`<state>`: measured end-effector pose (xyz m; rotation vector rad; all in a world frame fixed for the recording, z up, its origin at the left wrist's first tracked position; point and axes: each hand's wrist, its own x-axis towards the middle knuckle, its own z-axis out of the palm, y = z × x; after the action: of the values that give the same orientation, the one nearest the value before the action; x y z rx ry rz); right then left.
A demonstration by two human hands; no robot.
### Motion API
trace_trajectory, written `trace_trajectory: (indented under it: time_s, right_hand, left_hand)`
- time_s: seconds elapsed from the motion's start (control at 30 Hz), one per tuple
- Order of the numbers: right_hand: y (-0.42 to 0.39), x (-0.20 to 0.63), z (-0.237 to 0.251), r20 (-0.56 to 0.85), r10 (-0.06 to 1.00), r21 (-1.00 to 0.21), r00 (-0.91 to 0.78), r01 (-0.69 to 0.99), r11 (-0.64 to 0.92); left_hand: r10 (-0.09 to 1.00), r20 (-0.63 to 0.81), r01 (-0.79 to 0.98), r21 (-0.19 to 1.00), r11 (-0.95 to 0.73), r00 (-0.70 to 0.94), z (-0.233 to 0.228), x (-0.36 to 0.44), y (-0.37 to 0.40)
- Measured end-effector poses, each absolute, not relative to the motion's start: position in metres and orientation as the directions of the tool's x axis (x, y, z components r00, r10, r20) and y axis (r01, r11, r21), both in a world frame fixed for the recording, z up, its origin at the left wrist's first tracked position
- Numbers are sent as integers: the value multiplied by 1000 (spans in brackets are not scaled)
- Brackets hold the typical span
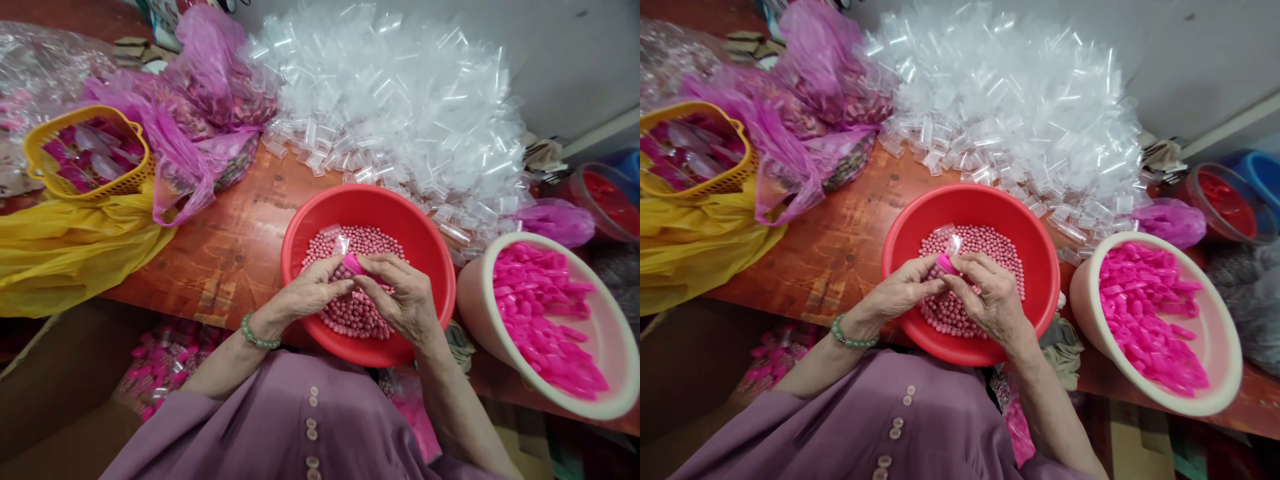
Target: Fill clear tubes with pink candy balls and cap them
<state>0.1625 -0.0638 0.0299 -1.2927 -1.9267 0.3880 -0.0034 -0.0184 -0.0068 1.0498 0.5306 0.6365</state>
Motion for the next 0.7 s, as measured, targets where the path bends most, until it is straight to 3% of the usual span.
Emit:
trace_trajectory:
  time_s: [0.2, 0.47, 0.57, 0.7]
  right_hand:
    - [-62, 173, 40, 351, 885, -615, -305, 638, 464]
    - [-52, 178, 49, 211, 877, -627, -431, 628, 460]
    - [-49, 181, 47, 197, 919, -736, -341, 568, 369]
    - [-50, 181, 31, 71, 996, -971, -48, 225, 80]
  left_hand:
    - [612, -91, -171, 919, 356, 786, -6, -8, -18]
    - [658, -156, -168, 900, 402, 736, -3, -4, -20]
    - [710, -156, -244, 871, 427, 687, -1, -3, -18]
    - [717, -123, -228, 900, 373, 686, -1, -3, -17]
